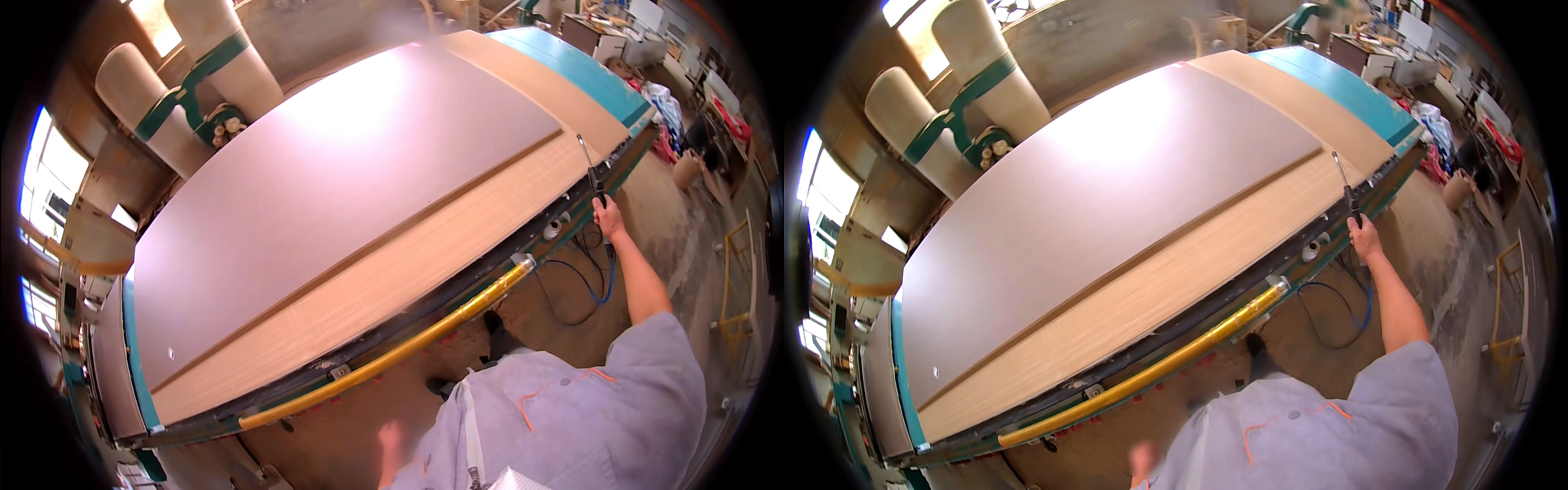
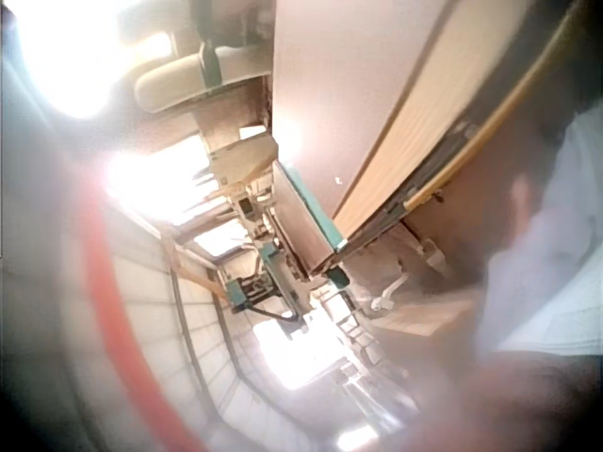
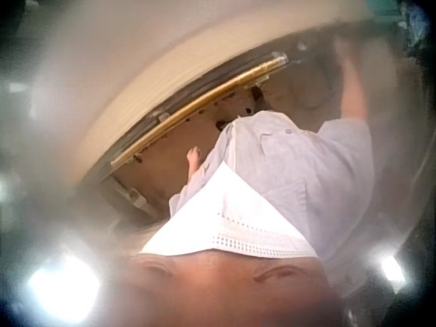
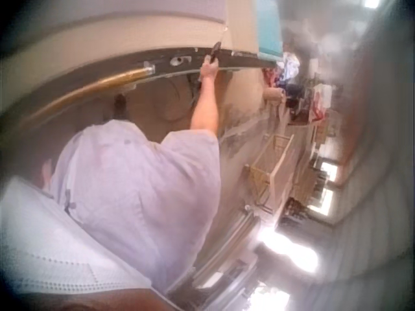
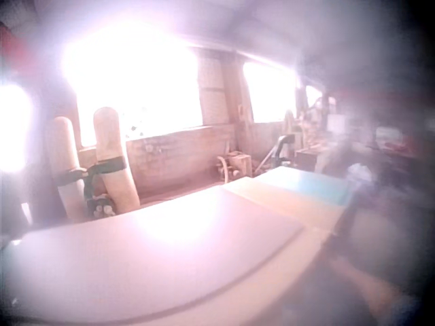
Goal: The person picks up and stacks several long wooden planks and panels in a workshop. They then use a handheld air blower to clean dust off a large panel resting on a machine.
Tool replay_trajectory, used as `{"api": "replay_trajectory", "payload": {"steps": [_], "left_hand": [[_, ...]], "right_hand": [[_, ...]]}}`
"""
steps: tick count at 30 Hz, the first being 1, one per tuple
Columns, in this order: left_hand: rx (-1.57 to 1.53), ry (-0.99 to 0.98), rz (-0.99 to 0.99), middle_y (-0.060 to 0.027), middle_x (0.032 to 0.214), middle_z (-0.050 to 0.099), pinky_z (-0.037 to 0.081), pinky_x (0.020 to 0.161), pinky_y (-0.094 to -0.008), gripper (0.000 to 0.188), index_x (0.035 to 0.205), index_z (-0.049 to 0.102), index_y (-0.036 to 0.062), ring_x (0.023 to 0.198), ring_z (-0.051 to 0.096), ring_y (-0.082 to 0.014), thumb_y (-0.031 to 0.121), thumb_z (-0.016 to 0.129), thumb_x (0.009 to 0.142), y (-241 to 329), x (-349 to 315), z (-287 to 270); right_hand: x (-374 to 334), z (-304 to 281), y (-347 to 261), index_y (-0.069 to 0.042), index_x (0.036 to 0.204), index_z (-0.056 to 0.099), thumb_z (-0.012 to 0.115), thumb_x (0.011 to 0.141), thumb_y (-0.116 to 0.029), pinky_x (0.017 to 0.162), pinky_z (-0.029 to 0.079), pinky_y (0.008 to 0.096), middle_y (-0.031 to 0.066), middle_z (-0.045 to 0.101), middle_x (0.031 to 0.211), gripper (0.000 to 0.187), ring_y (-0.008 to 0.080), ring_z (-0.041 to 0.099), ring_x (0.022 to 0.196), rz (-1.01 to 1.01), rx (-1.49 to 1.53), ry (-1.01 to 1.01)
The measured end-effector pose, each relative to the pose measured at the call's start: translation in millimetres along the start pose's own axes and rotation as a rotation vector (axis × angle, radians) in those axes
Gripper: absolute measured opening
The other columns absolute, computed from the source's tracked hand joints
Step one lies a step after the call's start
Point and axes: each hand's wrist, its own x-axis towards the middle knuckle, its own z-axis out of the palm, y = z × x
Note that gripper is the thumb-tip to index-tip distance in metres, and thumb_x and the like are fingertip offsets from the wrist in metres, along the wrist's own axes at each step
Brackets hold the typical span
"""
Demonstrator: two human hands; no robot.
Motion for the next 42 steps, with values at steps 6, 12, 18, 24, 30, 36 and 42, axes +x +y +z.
{"api": "replay_trajectory", "payload": {"steps": [6,12,18,24,30,36,42], "left_hand": [[0.011,-0.367,-0.161,-0.0107,0.076,0.061,0.047,0.064,-0.0428,0.017,0.081,0.063,0.0103,0.074,0.059,-0.0274,0.026,0.058,0.077,62,66,-24],[-0.256,-0.566,-0.462,-0.0118,0.08,0.063,0.048,0.069,-0.0396,0.02,0.084,0.064,0.0064,0.077,0.06,-0.0244,0.024,0.056,0.08,166,110,-35],[-0.6,-0.435,-0.677,-0.0098,0.076,0.062,0.047,0.066,-0.0342,0.019,0.083,0.063,0.004,0.072,0.058,-0.0195,0.021,0.054,0.083,231,175,-56],[-0.843,-0.394,-1.026,-0.0071,0.072,0.058,0.045,0.061,-0.0294,0.018,0.081,0.06,0.0004,0.066,0.053,-0.0142,0.016,0.051,0.085,294,262,-137],[-1.047,-0.09,-1.203,-0.0012,0.073,0.056,0.04,0.052,-0.0201,0.012,0.082,0.056,0.0023,0.062,0.051,-0.0067,0.012,0.054,0.088,261,207,-89],[-1.027,-0.007,-1.308,-0.0035,0.064,0.051,0.042,0.057,-0.03,0.017,0.071,0.053,-0.0004,0.061,0.045,-0.012,0.013,0.049,0.081,297,219,-135],[-1.059,0.035,-1.434,-0.0063,0.081,0.063,0.045,0.057,-0.0233,0.015,0.088,0.06,-0.002,0.068,0.059,-0.0122,0.012,0.057,0.084,234,179,-110]], "right_hand": [[27,-31,127,-0.007,0.091,0.052,0.057,0.088,-0.032,0.042,0.041,0.0294,0.0039,0.058,0.07,0.026,0.0136,0.056,0.054,0.356,0.472,0.308],[34,-53,211,-0.004,0.092,0.047,0.048,0.086,-0.019,0.041,0.043,0.0355,0.0123,0.06,0.074,0.016,0.0257,0.062,0.062,0.851,0.751,0.459],[84,-52,230,-0.006,0.089,0.048,0.053,0.085,-0.019,0.04,0.043,0.0334,0.0082,0.056,0.069,0.014,0.0207,0.057,0.058,0.875,0.739,0.466],[167,-23,229,-0.008,0.087,0.055,0.063,0.083,-0.028,0.046,0.047,0.0351,0.0052,0.056,0.075,0.022,0.0192,0.055,0.058,0.832,0.455,0.363],[221,1,251,-0.007,0.101,0.062,0.061,0.085,-0.029,0.069,0.049,0.0385,0.0053,0.065,0.095,0.027,0.0215,0.062,0.082,0.753,0.767,0.083],[188,69,151,0.007,0.126,0.045,0.06,0.083,-0.019,0.101,0.035,0.0387,0.0217,0.047,0.131,0.053,0.0322,0.046,0.119,-0.045,-0.256,0.353],[129,253,-34,0.005,0.137,0.031,0.049,0.091,-0.026,0.111,0.02,0.0357,0.0211,0.032,0.143,0.058,0.0304,0.026,0.135,-0.451,-0.121,-0.531]]}}
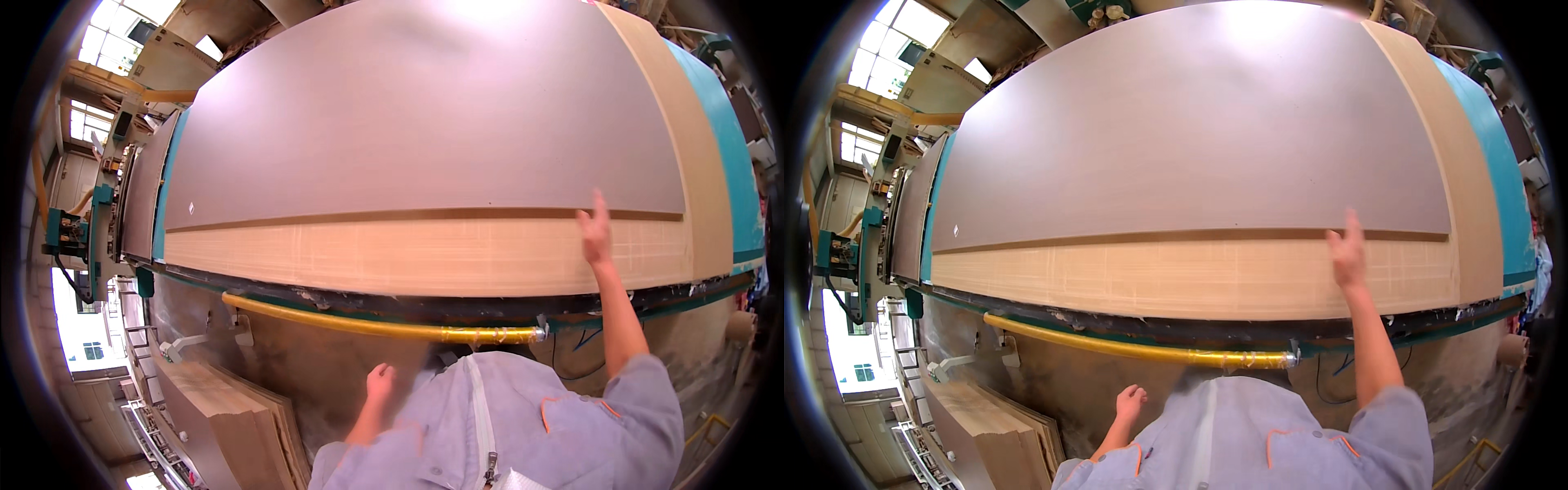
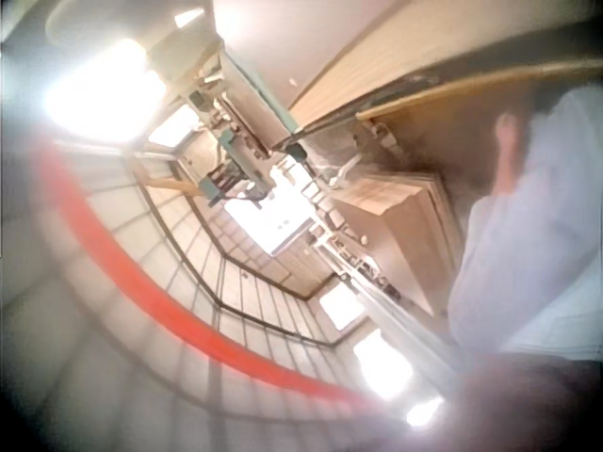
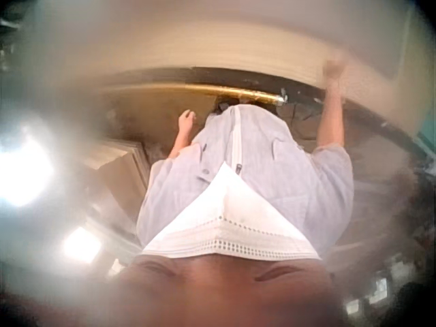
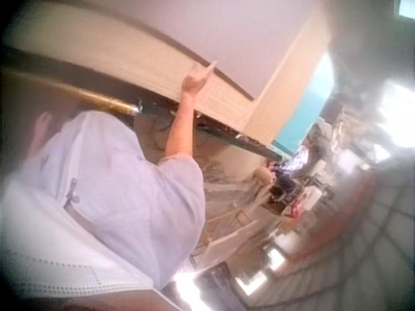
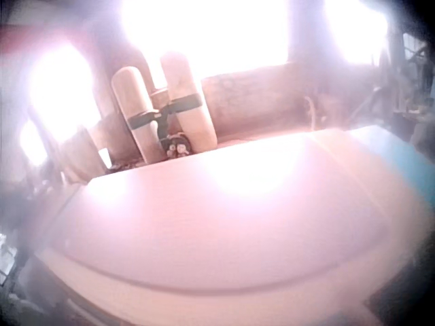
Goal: The person picks up and stacks several long wooden planks and panels in a workshop. They then use a handheld air blower to clean dust off a large panel resting on a machine.
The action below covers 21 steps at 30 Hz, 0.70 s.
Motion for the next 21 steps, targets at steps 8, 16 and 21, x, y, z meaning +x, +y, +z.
{"api": "replay_trajectory", "payload": {"steps": [8,16,21], "left_hand": [[-0.004,-0.002,-0.046,-0.0049,0.07,0.059,0.043,0.057,-0.0262,0.015,0.078,0.059,0.0011,0.064,0.054,-0.0117,0.016,0.056,0.08,-7,56,-61],[-0.043,-0.061,-0.224,-0.0066,0.077,0.064,0.048,0.055,-0.0247,0.021,0.096,0.063,-0.0006,0.064,0.061,-0.013,0.017,0.056,0.087,-67,84,-116],[0.118,-0.043,-0.135,-0.0061,0.075,0.063,0.047,0.056,-0.025,0.021,0.091,0.063,-0.0001,0.064,0.06,-0.0137,0.017,0.054,0.085,-49,115,-129]], "right_hand": [[137,208,-115,0.002,0.142,0.02,0.044,0.088,-0.05,0.114,0.008,0.0392,0.0181,0.016,0.15,0.079,0.0302,0.01,0.14,-0.152,-0.586,-0.35],[67,357,-268,0.005,0.141,0.019,0.047,0.082,-0.059,0.114,0.01,0.041,0.0235,0.014,0.148,0.091,0.0362,0.008,0.139,-0.566,-0.397,-0.596],[96,328,-252,0.0,0.142,0.023,0.047,0.085,-0.051,0.114,0.016,0.038,0.0152,0.019,0.149,0.08,0.0281,0.015,0.139,-0.729,-0.382,-0.676]]}}
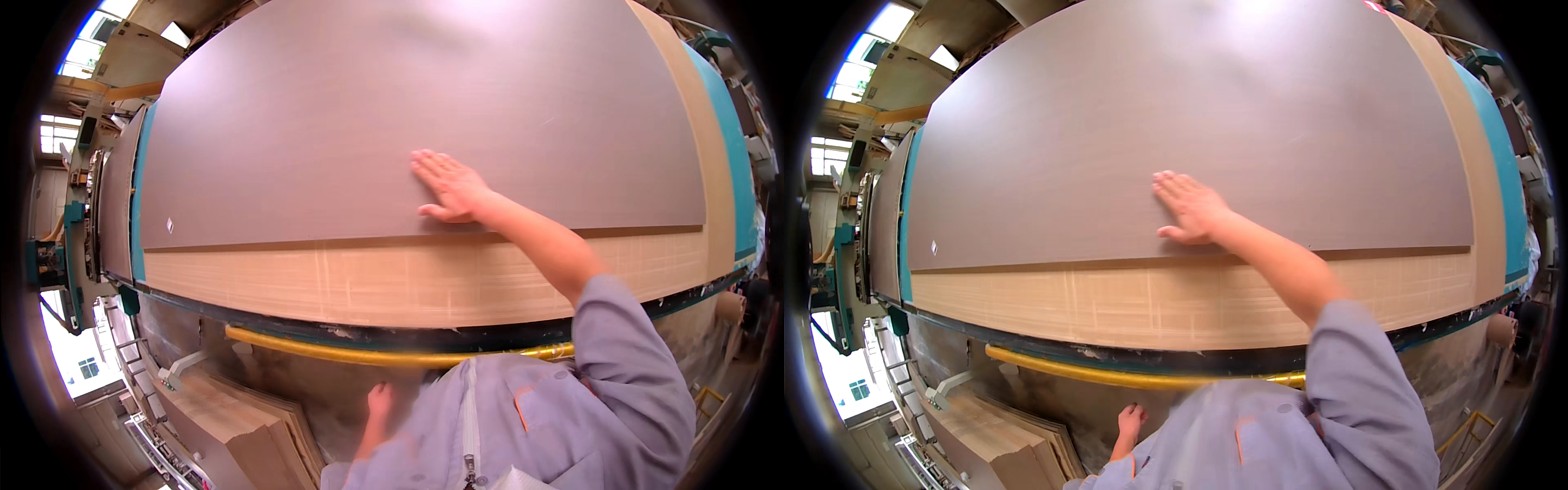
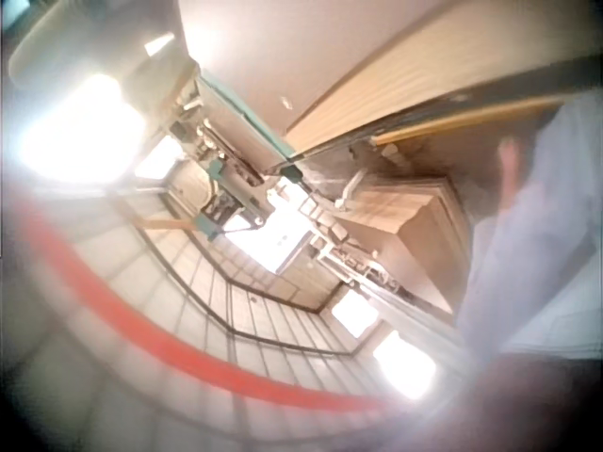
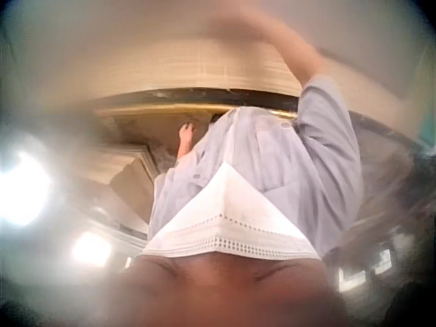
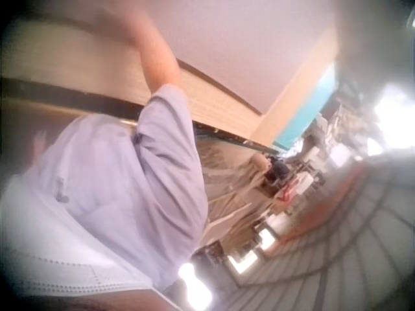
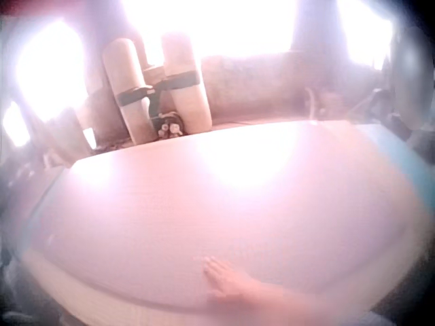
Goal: The person picks up and stacks several long wooden planks and panels in a workshop. They then use a handheld air blower to clean dust off a large panel resting on a machine.
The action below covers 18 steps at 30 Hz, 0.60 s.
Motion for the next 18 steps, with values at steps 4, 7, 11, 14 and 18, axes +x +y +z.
{"api": "replay_trajectory", "payload": {"steps": [4,7,11,14,18], "left_hand": [[-0.062,-0.042,-0.011,-0.0059,0.075,0.062,0.047,0.056,-0.025,0.021,0.09,0.063,-0.0004,0.064,0.06,-0.0137,0.017,0.054,0.085,-13,5,26],[-0.128,-0.073,-0.064,-0.006,0.075,0.063,0.047,0.056,-0.0249,0.021,0.09,0.063,-0.0007,0.065,0.06,-0.0133,0.017,0.054,0.085,-2,-10,38],[0.202,-0.121,0.155,-0.0103,0.078,0.064,0.047,0.06,-0.0326,0.023,0.086,0.063,-0.0003,0.068,0.059,-0.0179,0.021,0.053,0.083,-75,10,44],[0.062,-0.098,0.038,-0.011,0.078,0.064,0.047,0.061,-0.0367,0.024,0.084,0.063,0.0007,0.068,0.058,-0.0195,0.022,0.053,0.082,-45,2,48],[-0.279,-0.075,-0.011,-0.0095,0.085,0.064,0.048,0.061,-0.0262,0.025,0.1,0.06,-0.0032,0.068,0.06,-0.0156,0.016,0.055,0.085,55,-35,35]], "right_hand": [[-74,-31,91,0.0,0.142,0.023,0.05,0.085,-0.05,0.112,0.019,0.04,0.0162,0.021,0.149,0.079,0.0328,0.019,0.137,0.456,-0.098,0.064],[-112,-37,166,0.001,0.141,0.022,0.048,0.085,-0.053,0.113,0.016,0.041,0.0193,0.019,0.149,0.082,0.0333,0.017,0.138,0.656,-0.262,0.203],[-67,-12,85,0.007,0.14,0.021,0.049,0.082,-0.058,0.114,0.009,0.0413,0.024,0.017,0.148,0.091,0.0359,0.01,0.139,0.634,-0.088,0.111],[-27,-10,23,0.002,0.141,0.022,0.048,0.082,-0.057,0.114,0.011,0.0397,0.0199,0.019,0.148,0.088,0.0339,0.012,0.139,0.251,-0.117,0.049],[-27,-19,90,0.001,0.143,0.018,0.045,0.084,-0.058,0.114,0.011,0.0393,0.0174,0.013,0.151,0.088,0.0305,0.01,0.14,0.458,-0.019,0.026]]}}
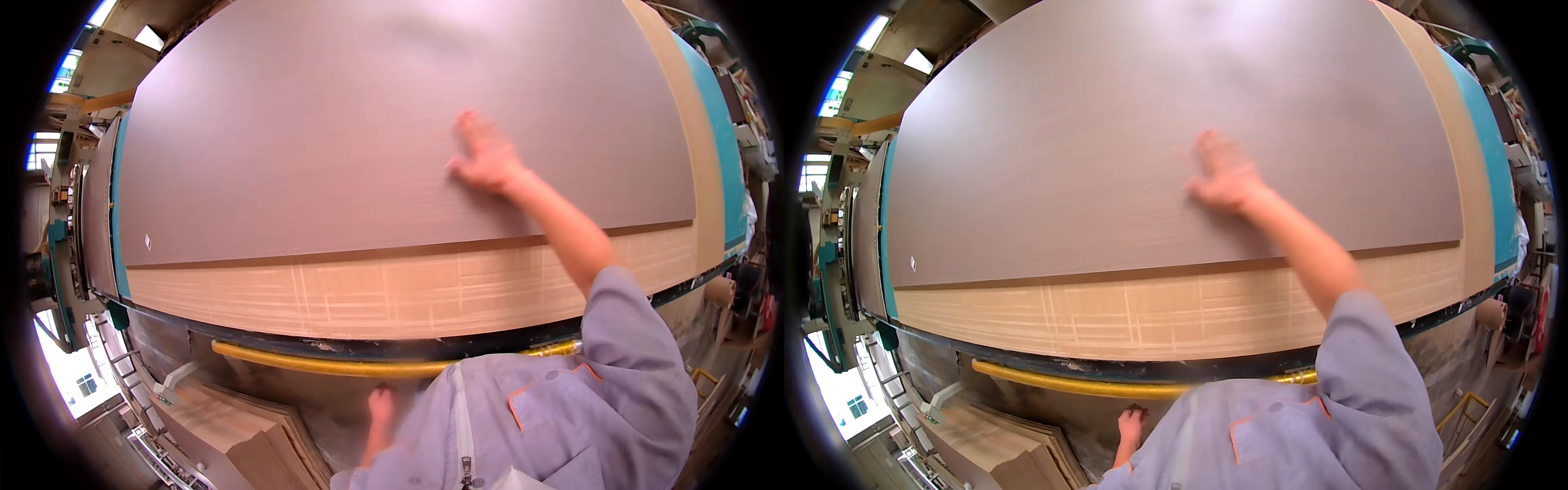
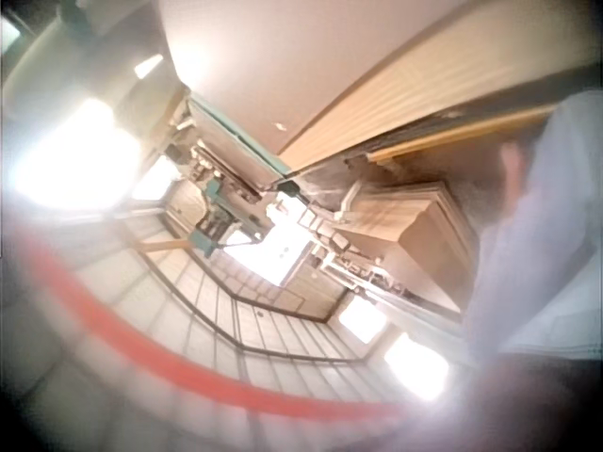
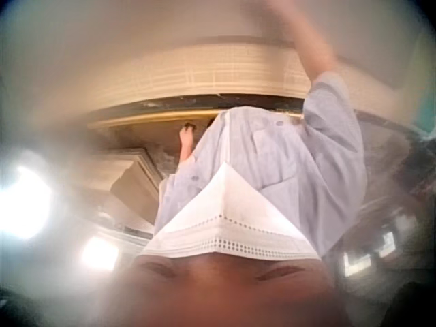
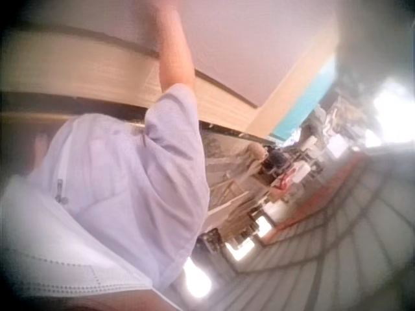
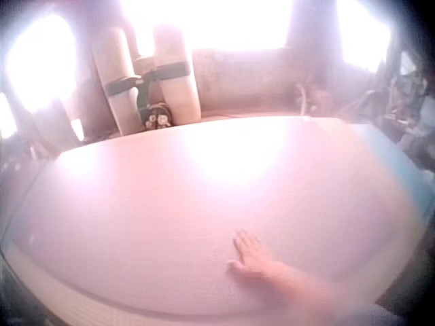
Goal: The person picks up and stacks several long wooden planks and panels in a workshop. They then use a handheld air blower to clean dust off a large panel resting on a machine.
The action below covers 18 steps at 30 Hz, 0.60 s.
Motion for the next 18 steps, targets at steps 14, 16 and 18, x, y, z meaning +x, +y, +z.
{"api": "replay_trajectory", "payload": {"steps": [14,16,18], "left_hand": [[0.588,-0.017,0.342,-0.0118,0.069,0.061,0.045,0.059,-0.0348,0.015,0.073,0.062,0.0059,0.062,0.054,-0.0233,0.015,0.053,0.082,-92,0,-17],[0.591,0.042,0.352,-0.0121,0.07,0.061,0.045,0.058,-0.0349,0.016,0.073,0.062,0.0059,0.062,0.054,-0.024,0.015,0.053,0.083,-44,-11,-11],[0.924,0.142,0.777,-0.0116,0.07,0.061,0.045,0.058,-0.0348,0.018,0.074,0.062,0.0056,0.062,0.054,-0.0238,0.016,0.051,0.084,-35,-16,-18]], "right_hand": [[32,4,39,-0.005,0.145,0.012,0.035,0.087,-0.062,0.113,0.007,0.0465,0.0171,0.007,0.152,0.085,0.0306,0.005,0.141,-0.038,-0.215,0.162],[62,2,78,-0.006,0.145,0.014,0.037,0.087,-0.062,0.112,0.009,0.0494,0.0173,0.008,0.152,0.084,0.0308,0.007,0.141,0.018,-0.274,0.235],[85,-5,110,-0.006,0.145,0.015,0.04,0.086,-0.063,0.111,0.01,0.051,0.0174,0.01,0.151,0.085,0.0298,0.009,0.14,0.09,-0.186,0.37]]}}
